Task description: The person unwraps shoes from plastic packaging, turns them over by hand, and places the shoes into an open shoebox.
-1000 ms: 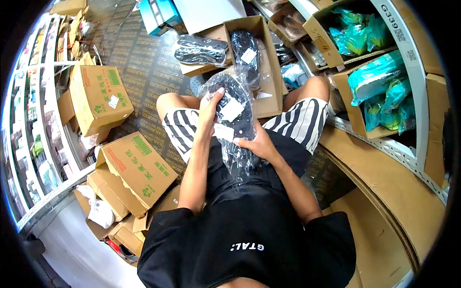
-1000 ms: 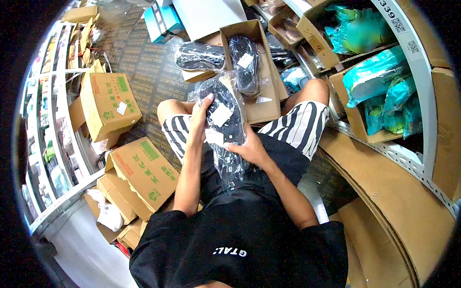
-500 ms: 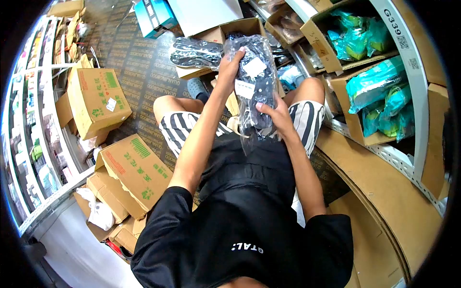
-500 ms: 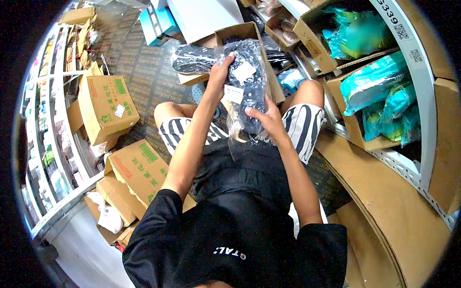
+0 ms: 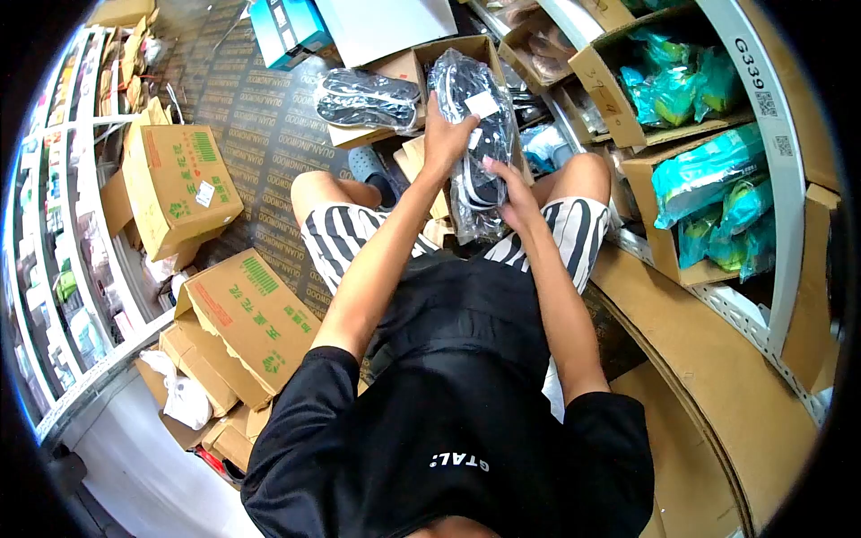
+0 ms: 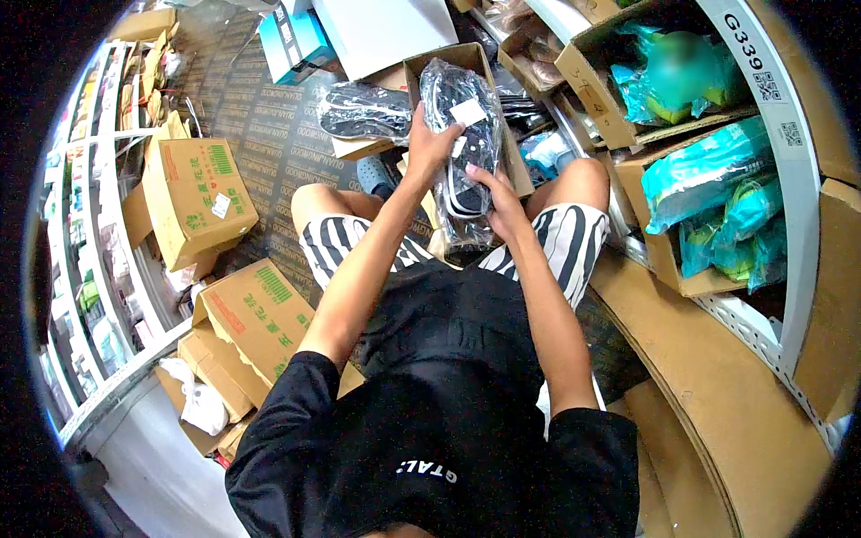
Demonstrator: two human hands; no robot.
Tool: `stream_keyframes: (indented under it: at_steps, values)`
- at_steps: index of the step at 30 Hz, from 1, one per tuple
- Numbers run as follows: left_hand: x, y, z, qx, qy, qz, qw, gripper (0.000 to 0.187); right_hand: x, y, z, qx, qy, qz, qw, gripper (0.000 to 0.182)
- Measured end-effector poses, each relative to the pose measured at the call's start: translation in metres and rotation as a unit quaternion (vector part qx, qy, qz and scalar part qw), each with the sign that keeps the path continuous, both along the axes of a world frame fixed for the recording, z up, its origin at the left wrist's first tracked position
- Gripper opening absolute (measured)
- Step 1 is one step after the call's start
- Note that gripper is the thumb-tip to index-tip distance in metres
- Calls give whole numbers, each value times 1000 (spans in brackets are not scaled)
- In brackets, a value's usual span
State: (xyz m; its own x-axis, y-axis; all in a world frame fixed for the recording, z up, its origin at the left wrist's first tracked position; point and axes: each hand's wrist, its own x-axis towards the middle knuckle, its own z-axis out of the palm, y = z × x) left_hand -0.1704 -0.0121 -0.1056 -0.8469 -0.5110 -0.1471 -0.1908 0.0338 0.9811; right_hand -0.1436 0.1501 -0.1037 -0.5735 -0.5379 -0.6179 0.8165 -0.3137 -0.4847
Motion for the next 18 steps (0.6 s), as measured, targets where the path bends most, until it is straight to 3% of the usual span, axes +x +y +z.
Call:
stream_keyframes:
  at_steps: [1, 2, 3, 5, 6, 10, 13, 15, 18]
  values:
    - [-5, 1, -5, -49, -9, 9, 999, 85, -1, 0, -1, 16, 10, -18, 1000, 35]
    - [-8, 2, -10, -26, -8, -5, 1000, 93, -3, -1, -3, 38, 35, -24, 998, 35]
    - [-12, 5, -11, -24, -8, -7, 1000, 93, -3, -1, -8, 40, 35, -25, 998, 35]
    - [-21, 16, -12, -147, -114, 58, 981, 90, -4, -1, -19, 68, 87, -74, 991, 35]
    - [-23, 20, -14, -152, -81, 68, 983, 88, 1, -4, -3, 108, 127, -90, 982, 35]
    - [-36, 37, -19, -218, -78, 116, 966, 86, 18, -8, -26, 113, 50, -121, 985, 60]
    - [-45, 51, -25, -239, -86, 132, 958, 87, 30, -19, -42, 99, 116, -197, 969, 66]
    - [-48, 59, -31, -227, -81, 130, 962, 87, 33, -16, -50, 86, 97, -221, 967, 66]
    - [-51, 66, -38, -222, -79, 123, 964, 90, 37, -16, -77, 134, 95, -273, 948, 48]
